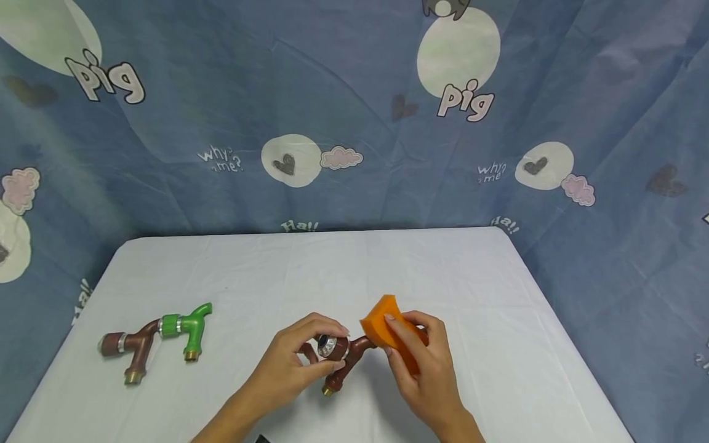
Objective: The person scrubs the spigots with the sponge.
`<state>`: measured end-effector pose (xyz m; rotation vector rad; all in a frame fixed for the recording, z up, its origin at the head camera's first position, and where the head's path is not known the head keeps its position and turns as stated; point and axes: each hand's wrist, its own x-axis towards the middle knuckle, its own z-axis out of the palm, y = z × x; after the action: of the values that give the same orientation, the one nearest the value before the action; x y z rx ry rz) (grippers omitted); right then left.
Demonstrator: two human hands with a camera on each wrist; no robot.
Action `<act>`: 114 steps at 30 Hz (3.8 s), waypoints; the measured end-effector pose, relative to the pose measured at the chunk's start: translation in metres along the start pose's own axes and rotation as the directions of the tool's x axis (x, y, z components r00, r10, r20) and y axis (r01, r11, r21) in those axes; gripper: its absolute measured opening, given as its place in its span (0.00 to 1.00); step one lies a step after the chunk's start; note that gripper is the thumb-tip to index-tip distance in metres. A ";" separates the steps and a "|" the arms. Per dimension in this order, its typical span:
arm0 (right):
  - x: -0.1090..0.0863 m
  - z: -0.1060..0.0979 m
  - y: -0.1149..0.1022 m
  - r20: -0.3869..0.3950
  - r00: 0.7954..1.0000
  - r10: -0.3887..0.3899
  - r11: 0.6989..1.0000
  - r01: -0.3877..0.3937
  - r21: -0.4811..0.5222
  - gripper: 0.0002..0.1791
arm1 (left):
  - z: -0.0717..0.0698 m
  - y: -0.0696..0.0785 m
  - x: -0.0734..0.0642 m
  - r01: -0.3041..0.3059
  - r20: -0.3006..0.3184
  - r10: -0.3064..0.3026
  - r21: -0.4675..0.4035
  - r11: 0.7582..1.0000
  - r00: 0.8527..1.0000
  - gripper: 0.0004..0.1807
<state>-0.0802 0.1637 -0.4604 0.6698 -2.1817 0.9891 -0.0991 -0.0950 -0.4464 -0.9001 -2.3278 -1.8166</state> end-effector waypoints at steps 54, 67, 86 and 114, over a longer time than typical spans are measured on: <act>-0.007 -0.005 -0.002 0.061 0.998 0.032 0.988 -0.041 0.150 0.21 | -0.002 0.001 0.001 0.079 0.018 -0.077 -0.264 0.961 0.997 0.22; -0.001 -0.016 0.003 0.016 0.999 0.042 0.977 -0.044 0.210 0.21 | -0.003 0.000 0.002 0.041 0.017 -0.037 -0.286 0.957 0.999 0.19; -0.007 0.003 0.005 0.073 0.996 0.056 0.981 -0.068 0.180 0.31 | 0.003 0.005 0.003 0.000 0.051 0.017 -0.312 0.950 0.999 0.20; -0.020 0.017 -0.010 -0.032 0.994 0.104 0.968 -0.094 0.232 0.29 | 0.001 0.007 -0.002 0.134 -0.028 -0.163 -0.442 0.887 0.986 0.17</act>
<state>-0.0662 0.1477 -0.4794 0.6420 -2.0978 1.3112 -0.0940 -0.0937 -0.4408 -0.6948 -2.0282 -2.4575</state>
